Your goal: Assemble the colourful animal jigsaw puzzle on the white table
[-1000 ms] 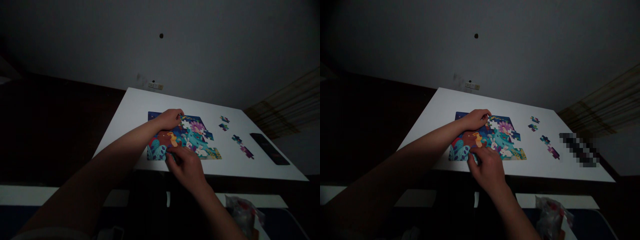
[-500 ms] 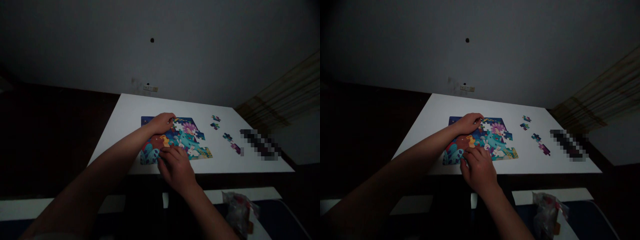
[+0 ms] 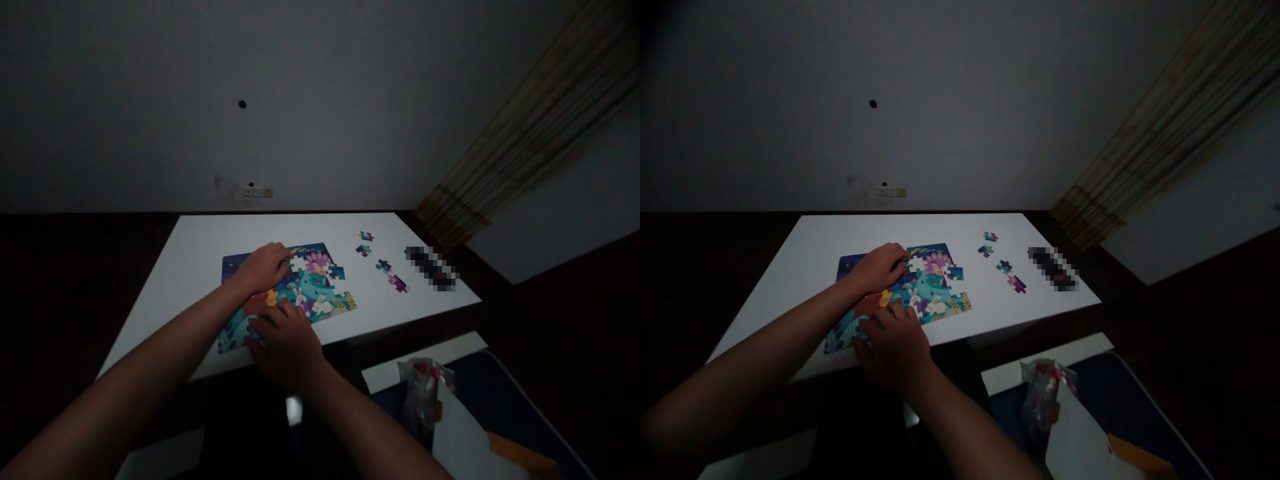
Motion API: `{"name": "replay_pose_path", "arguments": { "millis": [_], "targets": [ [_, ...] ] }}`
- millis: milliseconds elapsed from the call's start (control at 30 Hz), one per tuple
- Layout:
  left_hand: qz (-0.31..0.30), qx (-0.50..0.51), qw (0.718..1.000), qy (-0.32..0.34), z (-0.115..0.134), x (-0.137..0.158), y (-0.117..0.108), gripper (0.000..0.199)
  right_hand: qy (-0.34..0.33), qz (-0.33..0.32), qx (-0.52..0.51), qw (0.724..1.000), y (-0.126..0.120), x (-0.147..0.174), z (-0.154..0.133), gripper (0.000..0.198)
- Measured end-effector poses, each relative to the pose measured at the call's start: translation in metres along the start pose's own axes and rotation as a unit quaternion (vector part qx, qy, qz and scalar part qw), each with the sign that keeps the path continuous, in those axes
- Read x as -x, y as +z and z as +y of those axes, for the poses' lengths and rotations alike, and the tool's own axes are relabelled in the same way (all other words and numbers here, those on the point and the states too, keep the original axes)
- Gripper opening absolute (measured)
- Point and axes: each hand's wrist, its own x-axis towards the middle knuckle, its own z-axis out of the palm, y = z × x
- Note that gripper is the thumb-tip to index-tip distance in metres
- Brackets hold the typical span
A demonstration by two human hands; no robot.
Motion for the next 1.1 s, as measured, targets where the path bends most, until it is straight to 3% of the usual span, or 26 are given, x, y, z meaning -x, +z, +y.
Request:
{"name": "replay_pose_path", "arguments": {
  "millis": [267, 367, 467, 633, 767, 867, 967, 1100],
  "targets": [
    [-0.044, -0.155, 0.987, 0.029, 0.026, 0.001, -0.024, 0.03, -0.011, -0.006, 0.008, 1.0, -0.008, -0.004, -0.002, 0.031],
    [-0.013, -0.15, 0.988, -0.031, 0.038, 0.015, -0.039, 0.038, -0.015, -0.009, -0.007, 1.0, -0.009, -0.005, -0.002, 0.034],
    [0.003, -0.099, 0.988, -0.115, 0.047, 0.05, -0.047, 0.05, -0.018, -0.018, -0.024, 0.999, -0.009, -0.005, 0.0, 0.037],
    [0.025, -0.007, 0.978, -0.207, 0.062, 0.115, -0.031, 0.065, 0.004, 0.0, -0.053, 0.999, -0.003, -0.003, 0.0, 0.027],
    [0.012, -0.051, 0.967, -0.249, 0.074, 0.132, -0.006, 0.076, 0.004, 0.051, -0.112, 0.992, 0.002, 0.008, 0.01, 0.019],
    [-0.007, -0.094, 0.959, -0.267, 0.079, 0.131, 0.004, 0.08, 0.011, 0.157, -0.139, 0.978, -0.009, 0.031, 0.035, 0.017],
    [-0.01, -0.108, 0.958, -0.264, 0.079, 0.13, 0.006, 0.08, 0.067, 0.208, -0.109, 0.97, -0.042, 0.064, 0.076, 0.022],
    [-0.006, -0.101, 0.962, -0.252, 0.077, 0.132, 0.006, 0.079, 0.224, 0.236, -0.025, 0.945, -0.103, 0.108, 0.145, 0.026]
  ]
}}
